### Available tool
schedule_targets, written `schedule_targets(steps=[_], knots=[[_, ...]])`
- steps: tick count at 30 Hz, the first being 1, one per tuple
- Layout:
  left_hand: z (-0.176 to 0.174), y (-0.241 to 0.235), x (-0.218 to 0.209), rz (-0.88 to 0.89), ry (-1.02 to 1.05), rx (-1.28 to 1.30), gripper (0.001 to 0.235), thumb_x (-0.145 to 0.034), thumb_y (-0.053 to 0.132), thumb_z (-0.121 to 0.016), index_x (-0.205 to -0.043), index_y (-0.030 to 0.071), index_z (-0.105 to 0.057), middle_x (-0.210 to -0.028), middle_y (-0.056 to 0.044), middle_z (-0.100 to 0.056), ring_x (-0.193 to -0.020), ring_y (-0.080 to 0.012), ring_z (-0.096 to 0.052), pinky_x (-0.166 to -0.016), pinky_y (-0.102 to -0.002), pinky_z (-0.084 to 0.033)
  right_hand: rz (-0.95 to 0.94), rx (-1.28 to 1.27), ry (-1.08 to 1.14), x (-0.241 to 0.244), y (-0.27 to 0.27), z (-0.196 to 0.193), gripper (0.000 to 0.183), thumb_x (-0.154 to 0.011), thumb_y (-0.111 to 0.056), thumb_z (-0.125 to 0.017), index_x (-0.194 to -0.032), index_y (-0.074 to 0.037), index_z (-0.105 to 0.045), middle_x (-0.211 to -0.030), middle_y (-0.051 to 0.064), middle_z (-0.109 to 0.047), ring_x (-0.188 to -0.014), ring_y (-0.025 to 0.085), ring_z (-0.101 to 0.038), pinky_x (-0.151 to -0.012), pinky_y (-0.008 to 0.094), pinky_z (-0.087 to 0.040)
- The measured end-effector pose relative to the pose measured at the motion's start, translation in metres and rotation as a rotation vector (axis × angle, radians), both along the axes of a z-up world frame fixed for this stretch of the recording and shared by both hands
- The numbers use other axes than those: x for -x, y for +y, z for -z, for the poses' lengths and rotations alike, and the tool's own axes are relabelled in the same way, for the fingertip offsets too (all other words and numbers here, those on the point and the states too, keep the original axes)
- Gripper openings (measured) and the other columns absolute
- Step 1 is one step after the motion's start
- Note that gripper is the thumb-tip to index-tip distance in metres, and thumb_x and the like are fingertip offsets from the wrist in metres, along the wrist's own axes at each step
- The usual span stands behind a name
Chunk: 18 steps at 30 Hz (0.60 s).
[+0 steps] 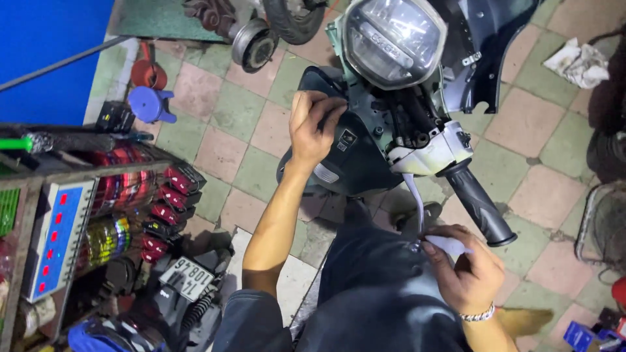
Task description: The person sweeps the tiled floor with a broom, then picks up a small white object from the ground. They insert the object into the scooter's ignition, turn the key, and remove it. The person repeats this process several times while standing in a cluttered garage.
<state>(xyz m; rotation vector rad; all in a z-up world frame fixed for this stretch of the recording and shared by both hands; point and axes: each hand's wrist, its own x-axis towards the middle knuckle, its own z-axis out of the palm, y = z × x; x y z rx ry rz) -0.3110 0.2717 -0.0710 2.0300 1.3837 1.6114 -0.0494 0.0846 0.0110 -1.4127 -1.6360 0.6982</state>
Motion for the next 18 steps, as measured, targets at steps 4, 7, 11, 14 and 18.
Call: schedule_targets(steps=[4,7,11,14,18], knots=[[0.001,0.007,0.006,0.048,0.084,-0.082,0.005,-0.093,0.002,-0.074,-0.097,-0.002,-0.074,-0.092,-0.009,-0.053,-0.083,-0.0263,-0.055,-0.076,-0.036,-0.048,0.04,0.015,0.033,0.011,0.004,-0.001,0.012,-0.089,-0.005,-0.074,-0.095,0.004,-0.069,-0.094,0.014,-0.073,-0.087,0.027,-0.072,-0.087,0.035,-0.059],[0.002,0.01,0.009,0.062,0.165,-0.17,0.004,-0.093,0.0,-0.076,-0.096,-0.002,-0.075,-0.092,-0.01,-0.056,-0.082,-0.0272,-0.055,-0.073,-0.037,-0.053,0.079,0.048,0.03,0.011,0.003,0.004,0.014,-0.089,-0.006,-0.075,-0.098,0.003,-0.07,-0.095,0.013,-0.073,-0.088,0.025,-0.072,-0.087,0.033,-0.058],[0.002,0.015,0.015,0.079,0.268,-0.298,0.008,-0.091,0.0,-0.079,-0.097,0.0,-0.074,-0.091,-0.008,-0.057,-0.08,-0.0255,-0.054,-0.068,-0.036,-0.055,0.092,0.047,0.006,0.013,0.006,0.009,0.014,-0.088,-0.004,-0.077,-0.098,0.003,-0.07,-0.096,0.013,-0.073,-0.091,0.025,-0.071,-0.088,0.032,-0.057],[0.008,0.017,0.019,0.094,0.273,-0.312,0.01,-0.09,0.002,-0.082,-0.097,0.001,-0.074,-0.09,-0.008,-0.058,-0.081,-0.0257,-0.055,-0.069,-0.036,-0.055,0.087,0.059,0.012,0.017,0.006,0.008,0.014,-0.089,-0.004,-0.077,-0.099,0.003,-0.07,-0.098,0.013,-0.073,-0.091,0.024,-0.072,-0.088,0.032,-0.057],[0.005,0.019,0.023,0.149,0.272,-0.298,0.011,-0.091,0.001,-0.082,-0.099,0.001,-0.075,-0.092,-0.009,-0.059,-0.082,-0.0268,-0.056,-0.07,-0.037,-0.054,0.095,0.075,-0.002,0.019,0.002,0.013,0.017,-0.088,-0.006,-0.078,-0.102,0.001,-0.071,-0.1,0.011,-0.074,-0.094,0.023,-0.072,-0.091,0.031,-0.057]])
